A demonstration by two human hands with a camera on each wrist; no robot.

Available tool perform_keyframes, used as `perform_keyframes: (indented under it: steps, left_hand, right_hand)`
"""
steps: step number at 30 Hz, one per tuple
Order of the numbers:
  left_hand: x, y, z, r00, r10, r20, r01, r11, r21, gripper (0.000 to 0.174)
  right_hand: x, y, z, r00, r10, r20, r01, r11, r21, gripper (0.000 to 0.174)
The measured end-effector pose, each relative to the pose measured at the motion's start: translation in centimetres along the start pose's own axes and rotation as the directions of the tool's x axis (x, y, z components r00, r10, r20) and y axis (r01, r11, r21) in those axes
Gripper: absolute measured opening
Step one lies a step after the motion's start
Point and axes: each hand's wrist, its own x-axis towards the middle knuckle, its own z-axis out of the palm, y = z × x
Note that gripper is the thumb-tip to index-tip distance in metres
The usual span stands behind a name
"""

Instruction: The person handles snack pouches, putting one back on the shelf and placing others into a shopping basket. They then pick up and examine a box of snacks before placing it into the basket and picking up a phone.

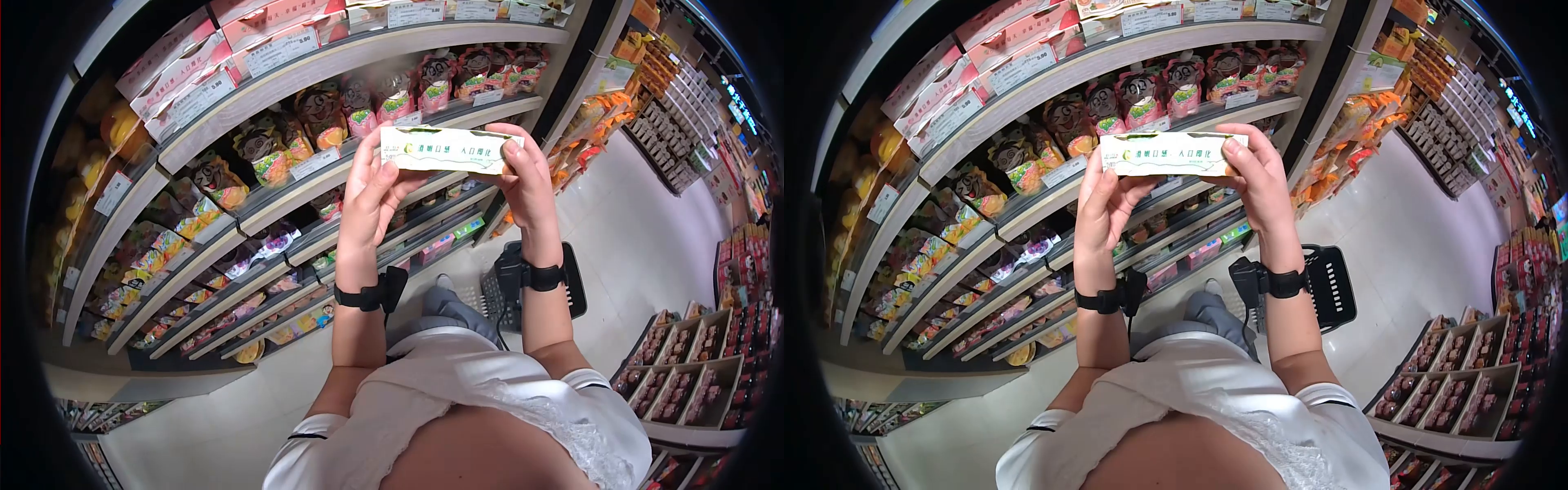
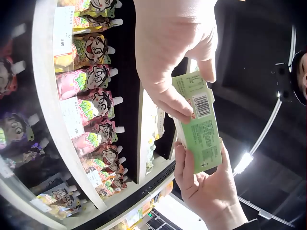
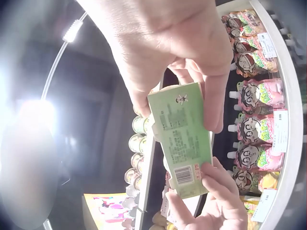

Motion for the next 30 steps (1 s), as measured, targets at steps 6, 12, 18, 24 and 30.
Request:
perform_keyframes:
  steps: [6, 12, 18, 24, 30]
  left_hand:
    - [-0.4, -0.5, -0.8, 1.000, -0.007, -0.004, 0.007, 0.998, -0.055, 0.067]
    - [0.0, -1.2, -0.7, 1.000, -0.003, -0.012, 0.003, 1.000, -0.015, 0.068]
    - [0.1, -2.4, -0.2, 0.992, -0.012, -0.127, 0.003, 0.997, -0.075, 0.040]
    - [0.0, -2.0, 1.5, 0.991, -0.035, -0.133, 0.028, 0.998, -0.057, 0.037]
    - [-0.6, -1.8, 1.6, 0.986, -0.021, -0.167, 0.019, 1.000, -0.010, 0.038]
  right_hand:
    - [0.0, 0.4, 0.9, 1.000, 0.010, -0.021, -0.009, 0.999, 0.032, 0.040]
    - [0.5, 0.8, -0.1, 0.980, 0.190, 0.061, -0.199, 0.956, 0.217, 0.061]
    - [-0.4, 1.1, -1.3, 0.948, 0.262, 0.182, -0.311, 0.886, 0.344, 0.072]
    - [-0.9, 0.4, -1.7, 0.962, 0.258, 0.092, -0.271, 0.948, 0.166, 0.056]
    - [-1.4, -0.4, -0.8, 0.965, 0.258, 0.041, -0.260, 0.961, 0.094, 0.043]
